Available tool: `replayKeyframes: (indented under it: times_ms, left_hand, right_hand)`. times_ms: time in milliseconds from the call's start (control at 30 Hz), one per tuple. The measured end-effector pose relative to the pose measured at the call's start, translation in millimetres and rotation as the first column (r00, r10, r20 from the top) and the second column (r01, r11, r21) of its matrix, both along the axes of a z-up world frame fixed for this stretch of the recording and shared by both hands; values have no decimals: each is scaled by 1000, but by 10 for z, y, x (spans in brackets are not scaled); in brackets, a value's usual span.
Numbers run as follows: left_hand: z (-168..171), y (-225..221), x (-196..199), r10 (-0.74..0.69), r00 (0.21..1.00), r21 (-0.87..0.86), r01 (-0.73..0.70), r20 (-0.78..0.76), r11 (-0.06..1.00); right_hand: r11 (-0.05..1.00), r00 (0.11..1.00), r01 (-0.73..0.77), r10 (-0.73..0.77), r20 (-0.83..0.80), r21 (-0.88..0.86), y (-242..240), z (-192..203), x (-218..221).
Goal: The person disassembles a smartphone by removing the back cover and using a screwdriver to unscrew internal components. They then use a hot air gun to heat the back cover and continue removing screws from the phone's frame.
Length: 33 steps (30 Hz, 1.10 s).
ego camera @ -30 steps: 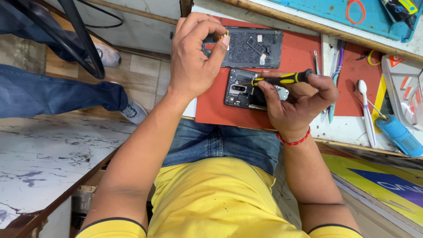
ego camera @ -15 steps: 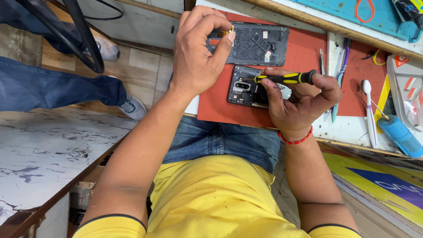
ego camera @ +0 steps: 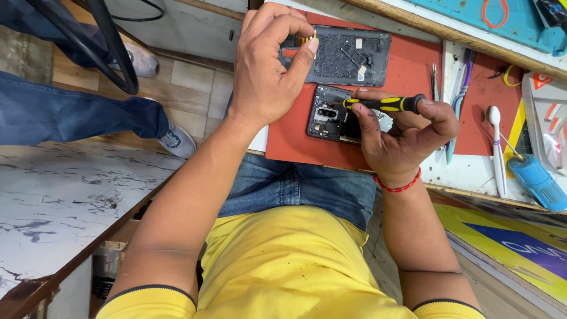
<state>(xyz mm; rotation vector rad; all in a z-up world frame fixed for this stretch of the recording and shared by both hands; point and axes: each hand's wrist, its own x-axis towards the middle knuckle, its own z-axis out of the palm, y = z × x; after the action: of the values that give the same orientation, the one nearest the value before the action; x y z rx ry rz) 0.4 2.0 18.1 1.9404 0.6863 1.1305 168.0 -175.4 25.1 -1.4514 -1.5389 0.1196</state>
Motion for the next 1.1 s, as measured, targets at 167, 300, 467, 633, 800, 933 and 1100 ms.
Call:
replayKeyframes:
  times_ms: [167, 300, 467, 633, 800, 933, 1100]
  left_hand:
    - [3, 0, -3, -12, 1000, -9, 12, 11, 1000]
    - [11, 1, -2, -11, 1000, -7, 11, 11, 1000]
    - [12, 1, -12, 2, 1000, 15, -2, 3, 1000]
    - [31, 3, -1, 11, 1000, -9, -11, -6, 1000]
    - [67, -5, 6, 28, 1000, -11, -28, 12, 1000]
    - [96, -12, 7, 20, 1000, -20, -20, -1, 1000]
    - [114, -20, 18, 13, 1000, -20, -13, 10, 1000]
  right_hand:
    - [1000, 1000, 17, -17, 21, 0, -6, -4, -1]
    - [997, 997, 70, -69, 32, -30, 47, 91, -50]
    - [971, 971, -240, 240, -3, -6, 272, 437, -97]
    - [917, 938, -5, 142, 316, -398, 430, 1013, -51]
    - [890, 686, 56, 296, 665, -453, 640, 1388, 28]
    - [834, 734, -101, 431, 524, -543, 698, 1461, -18]
    - [761, 821, -54, 402, 405, -646, 672, 1425, -64]
